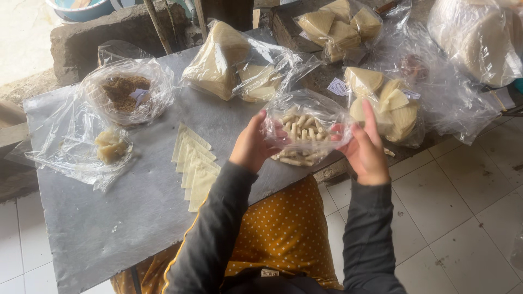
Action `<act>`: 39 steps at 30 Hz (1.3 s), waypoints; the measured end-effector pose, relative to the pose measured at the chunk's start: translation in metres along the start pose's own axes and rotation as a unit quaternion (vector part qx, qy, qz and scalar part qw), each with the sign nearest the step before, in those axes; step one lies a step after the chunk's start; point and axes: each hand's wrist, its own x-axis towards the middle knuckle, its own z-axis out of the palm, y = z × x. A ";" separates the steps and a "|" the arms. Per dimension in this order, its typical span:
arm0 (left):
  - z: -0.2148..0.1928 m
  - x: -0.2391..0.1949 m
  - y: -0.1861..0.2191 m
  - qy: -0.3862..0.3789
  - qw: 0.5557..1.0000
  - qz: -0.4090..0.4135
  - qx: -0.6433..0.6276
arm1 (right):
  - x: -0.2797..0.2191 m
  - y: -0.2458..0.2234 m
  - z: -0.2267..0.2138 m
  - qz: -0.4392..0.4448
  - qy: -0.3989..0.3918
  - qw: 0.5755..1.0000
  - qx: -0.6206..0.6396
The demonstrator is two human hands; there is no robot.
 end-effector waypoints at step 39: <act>-0.116 -0.232 0.013 0.110 0.499 0.362 0.780 | -0.011 0.031 0.269 -0.396 -0.245 0.724 -0.509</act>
